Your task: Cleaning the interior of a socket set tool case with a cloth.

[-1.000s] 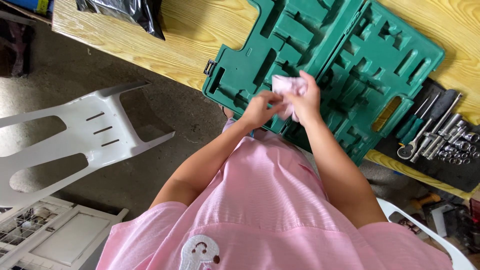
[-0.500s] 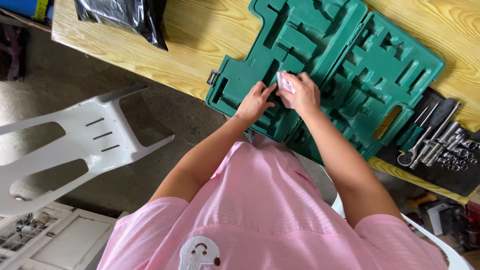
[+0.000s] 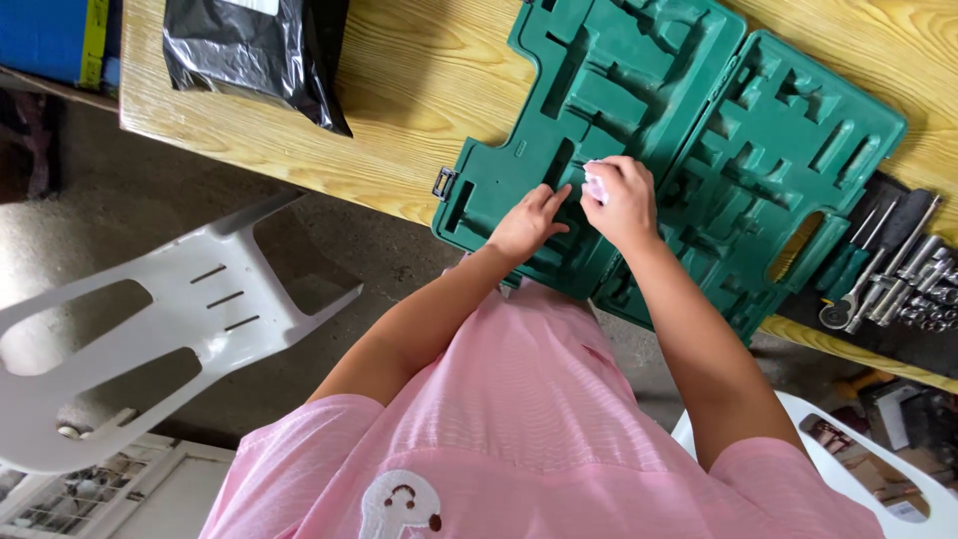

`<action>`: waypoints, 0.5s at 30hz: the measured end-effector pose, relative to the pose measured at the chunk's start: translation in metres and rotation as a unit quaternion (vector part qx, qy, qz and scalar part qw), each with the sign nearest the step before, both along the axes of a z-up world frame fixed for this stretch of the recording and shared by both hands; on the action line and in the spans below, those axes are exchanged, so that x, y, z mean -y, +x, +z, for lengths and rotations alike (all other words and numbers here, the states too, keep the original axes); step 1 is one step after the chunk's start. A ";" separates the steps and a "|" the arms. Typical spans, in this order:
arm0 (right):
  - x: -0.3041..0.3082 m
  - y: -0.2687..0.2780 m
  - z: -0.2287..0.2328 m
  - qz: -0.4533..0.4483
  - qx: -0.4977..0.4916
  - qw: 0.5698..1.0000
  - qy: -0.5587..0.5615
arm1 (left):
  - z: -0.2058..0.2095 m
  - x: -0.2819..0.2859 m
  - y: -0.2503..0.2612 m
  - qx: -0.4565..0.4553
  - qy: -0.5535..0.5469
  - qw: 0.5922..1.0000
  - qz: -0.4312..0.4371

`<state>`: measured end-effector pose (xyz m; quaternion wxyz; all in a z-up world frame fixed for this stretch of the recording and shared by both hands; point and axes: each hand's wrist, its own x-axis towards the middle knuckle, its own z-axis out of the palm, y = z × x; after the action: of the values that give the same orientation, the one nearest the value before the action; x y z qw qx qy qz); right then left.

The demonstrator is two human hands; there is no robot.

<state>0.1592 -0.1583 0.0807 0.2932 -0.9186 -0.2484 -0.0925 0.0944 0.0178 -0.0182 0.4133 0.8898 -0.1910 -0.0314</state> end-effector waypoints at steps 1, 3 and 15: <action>0.003 0.000 -0.009 -0.003 0.000 1.000 0.000 | -0.001 -0.001 0.000 0.000 0.000 1.000 -0.003; 0.012 0.000 -0.026 -0.023 -0.072 0.995 0.072 | -0.004 -0.001 0.001 0.000 0.005 1.000 -0.013; -0.014 0.003 -0.039 -0.072 -0.014 0.997 -0.002 | -0.007 -0.003 0.002 0.027 -0.006 0.999 -0.024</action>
<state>0.1624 -0.1445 0.0421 0.2872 -0.9360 -0.1772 -0.0999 0.0966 0.0204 -0.0252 0.4127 0.8828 -0.2239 -0.0162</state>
